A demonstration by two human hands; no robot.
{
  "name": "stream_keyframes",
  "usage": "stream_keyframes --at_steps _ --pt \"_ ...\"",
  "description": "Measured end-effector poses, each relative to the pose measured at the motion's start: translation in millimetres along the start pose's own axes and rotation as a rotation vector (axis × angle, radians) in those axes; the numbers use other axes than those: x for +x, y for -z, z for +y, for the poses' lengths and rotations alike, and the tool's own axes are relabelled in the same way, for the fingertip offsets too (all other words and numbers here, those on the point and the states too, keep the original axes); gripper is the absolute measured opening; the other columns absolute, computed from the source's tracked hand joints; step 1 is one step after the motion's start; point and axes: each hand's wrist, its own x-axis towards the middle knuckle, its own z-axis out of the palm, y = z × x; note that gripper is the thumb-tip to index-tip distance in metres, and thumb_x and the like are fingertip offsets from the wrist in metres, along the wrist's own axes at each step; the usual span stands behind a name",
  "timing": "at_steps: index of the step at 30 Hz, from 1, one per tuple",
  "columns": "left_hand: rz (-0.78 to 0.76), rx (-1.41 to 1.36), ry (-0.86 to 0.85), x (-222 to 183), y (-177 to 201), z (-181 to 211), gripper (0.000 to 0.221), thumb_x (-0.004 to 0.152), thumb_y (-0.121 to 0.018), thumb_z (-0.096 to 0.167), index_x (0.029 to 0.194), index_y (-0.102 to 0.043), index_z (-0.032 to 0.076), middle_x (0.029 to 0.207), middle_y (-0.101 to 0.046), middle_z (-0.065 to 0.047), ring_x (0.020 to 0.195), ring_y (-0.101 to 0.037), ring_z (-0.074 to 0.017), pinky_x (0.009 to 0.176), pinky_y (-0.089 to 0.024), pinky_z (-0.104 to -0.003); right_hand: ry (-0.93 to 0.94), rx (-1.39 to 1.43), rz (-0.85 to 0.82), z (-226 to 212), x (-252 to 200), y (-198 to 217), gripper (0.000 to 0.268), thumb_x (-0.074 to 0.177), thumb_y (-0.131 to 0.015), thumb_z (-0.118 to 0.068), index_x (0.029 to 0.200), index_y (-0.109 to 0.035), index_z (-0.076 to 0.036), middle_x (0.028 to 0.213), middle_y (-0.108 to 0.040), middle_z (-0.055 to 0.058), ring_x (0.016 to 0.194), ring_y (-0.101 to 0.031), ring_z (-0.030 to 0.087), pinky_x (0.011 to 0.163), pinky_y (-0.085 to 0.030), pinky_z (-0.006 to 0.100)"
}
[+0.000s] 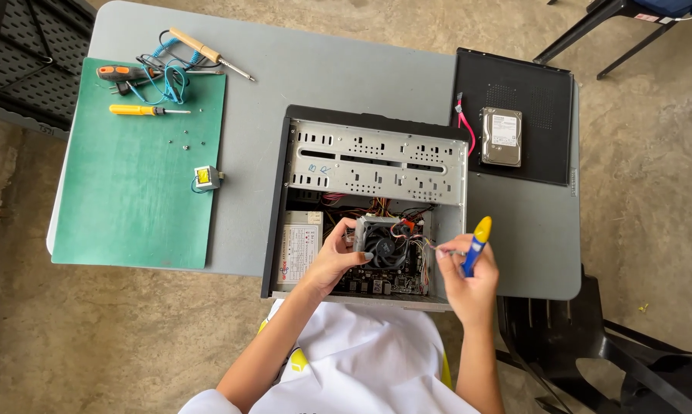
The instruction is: Removing a hard drive and then disconnecting and removing the CPU fan from a computer motherboard inside a PC case.
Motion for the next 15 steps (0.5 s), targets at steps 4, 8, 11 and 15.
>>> stream_keyframes --at_steps 4,8,11,15 --pt "-0.052 0.086 0.029 1 3 -5 0.045 0.071 -0.076 0.002 0.109 -0.055 0.013 0.081 -0.059 -0.005 0.072 -0.060 -0.0105 0.077 -0.057 -0.030 -0.096 -0.056 0.078 4 13 10 0.006 0.089 -0.071 -0.009 0.090 -0.072 -0.003 0.081 -0.068 0.011 0.056 -0.060 0.013 0.050 -0.045 0.024" --pt "-0.128 0.109 0.030 -4 -8 4 0.047 0.068 -0.075 0.007 0.111 -0.059 0.011 0.083 -0.062 -0.009 0.075 -0.062 -0.0141 0.079 -0.057 -0.033 -0.180 0.055 0.124 7 28 -5 0.010 0.089 -0.071 -0.010 0.096 -0.070 -0.003 0.081 -0.068 0.010 0.064 -0.064 0.012 0.053 -0.046 0.020" --pt "-0.214 0.087 0.058 3 6 -15 0.050 0.065 -0.078 0.015 0.112 -0.061 0.007 0.086 -0.065 -0.015 0.079 -0.063 -0.0190 0.082 -0.056 -0.037 -0.273 0.135 0.129 31 28 -24 0.009 0.087 -0.072 -0.011 0.092 -0.070 -0.004 0.072 -0.066 0.006 0.055 -0.053 0.004 0.047 -0.043 0.017" --pt "-0.265 0.004 0.022 3 8 -16 0.039 0.068 -0.077 0.009 0.103 -0.059 0.005 0.088 -0.061 -0.009 0.077 -0.062 -0.0138 0.074 -0.059 -0.029 -0.567 0.233 -0.086 44 21 -47 0.013 0.080 -0.076 -0.016 0.082 -0.070 -0.004 0.053 -0.058 0.007 0.039 -0.047 0.009 0.039 -0.037 0.019"
